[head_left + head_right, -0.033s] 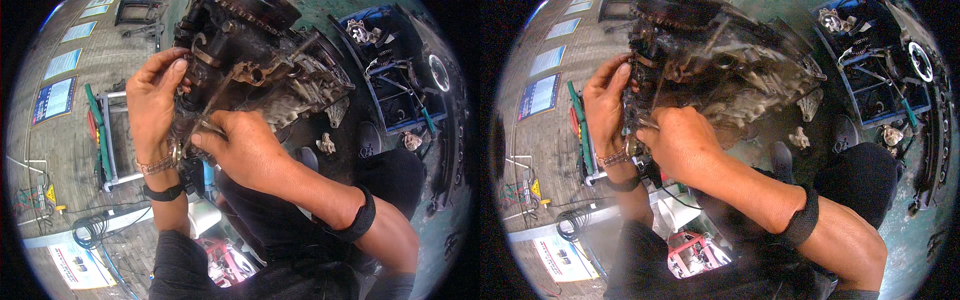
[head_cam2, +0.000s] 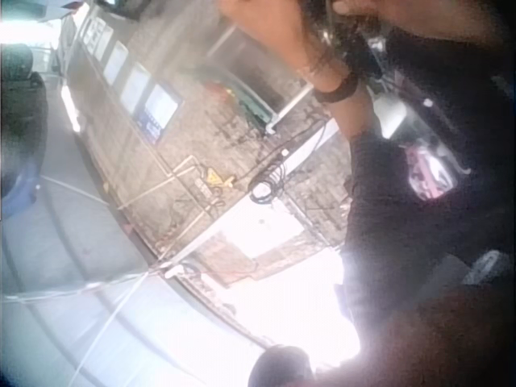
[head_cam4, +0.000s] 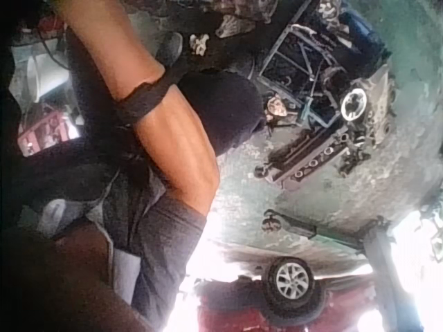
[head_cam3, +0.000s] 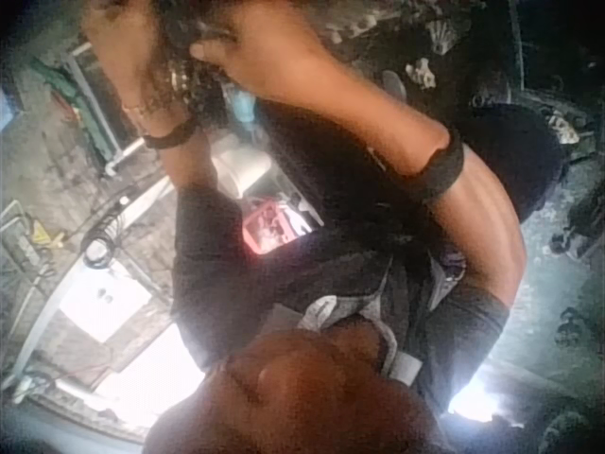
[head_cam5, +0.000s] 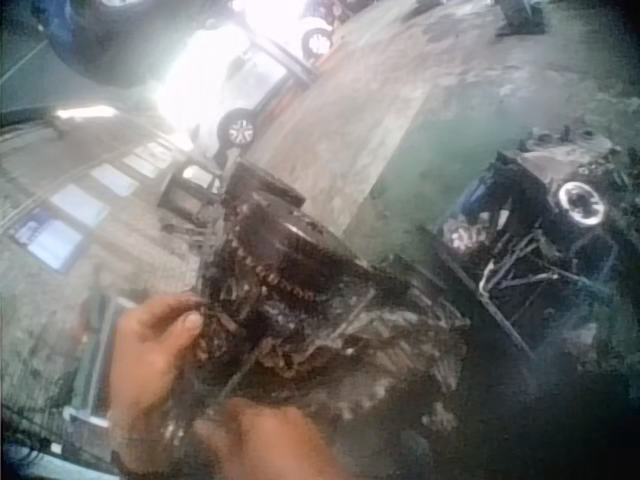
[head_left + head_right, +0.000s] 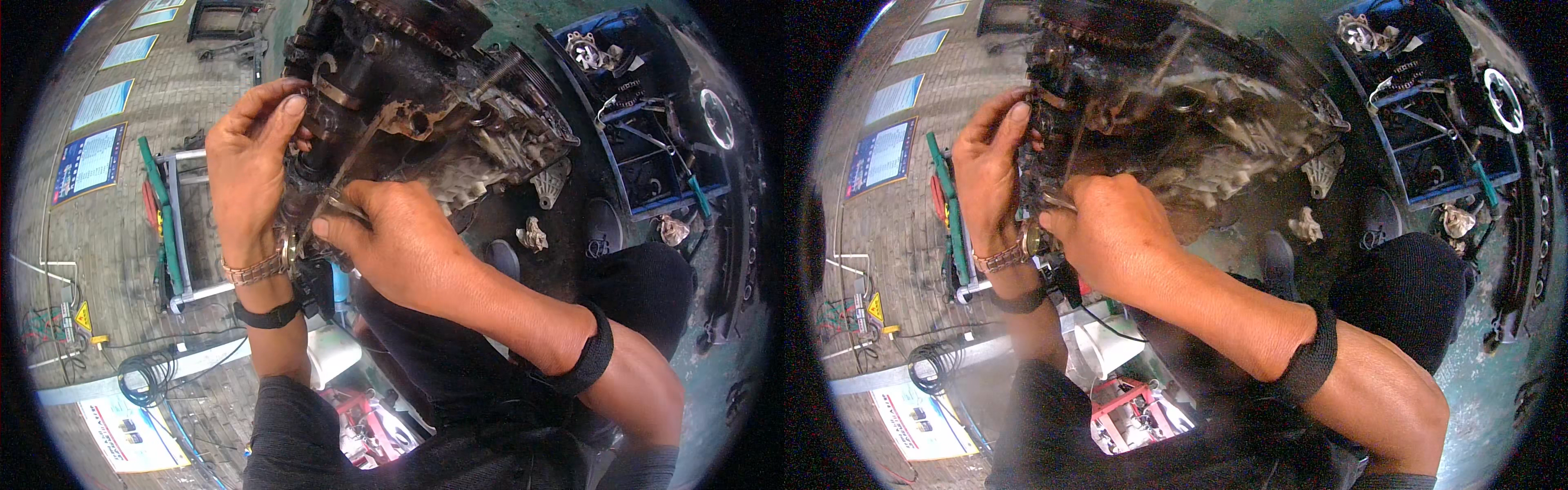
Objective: The person works on an engine block by hand and with a wrench. They loosen and remove bolts and a metal component from the assembly, then hold the detached pieces to the camera.
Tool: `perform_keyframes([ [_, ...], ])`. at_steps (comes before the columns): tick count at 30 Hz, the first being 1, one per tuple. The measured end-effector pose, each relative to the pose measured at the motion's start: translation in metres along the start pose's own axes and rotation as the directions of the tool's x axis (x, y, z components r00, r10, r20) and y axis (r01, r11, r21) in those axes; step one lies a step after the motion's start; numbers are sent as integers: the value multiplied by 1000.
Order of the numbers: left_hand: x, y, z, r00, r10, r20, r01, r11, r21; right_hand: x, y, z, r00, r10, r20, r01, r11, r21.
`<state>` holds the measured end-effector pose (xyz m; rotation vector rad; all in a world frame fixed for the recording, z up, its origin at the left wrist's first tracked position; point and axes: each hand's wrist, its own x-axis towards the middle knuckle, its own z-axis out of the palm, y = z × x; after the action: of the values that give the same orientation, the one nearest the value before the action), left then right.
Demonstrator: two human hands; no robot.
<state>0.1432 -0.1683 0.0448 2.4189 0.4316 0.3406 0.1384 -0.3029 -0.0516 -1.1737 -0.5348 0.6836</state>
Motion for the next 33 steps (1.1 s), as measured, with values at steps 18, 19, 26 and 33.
perform_keyframes([
  [18, 0, -1, 0, 1000, 6, -2, -6, 1000, 1, -1, -1, -1, 1000, 8, 13, -9, 1000, 28],
  [19, 1, -1, 1, 1000, -4, -5, 4, 1000, -4, -1, -1, -1, 1000, 4, 8, -4, 1000, 31],
  [26, -1, -1, 5, 996, 90, -11, -91, 995, -34, -1, -2, -1, 999, 16, 32, -17, 1000, 23],
  [33, -1, -2, 2, 999, 38, -8, -38, 999, -18, -2, -1, 0, 999, 4, 39, -5, 1000, 9],
])
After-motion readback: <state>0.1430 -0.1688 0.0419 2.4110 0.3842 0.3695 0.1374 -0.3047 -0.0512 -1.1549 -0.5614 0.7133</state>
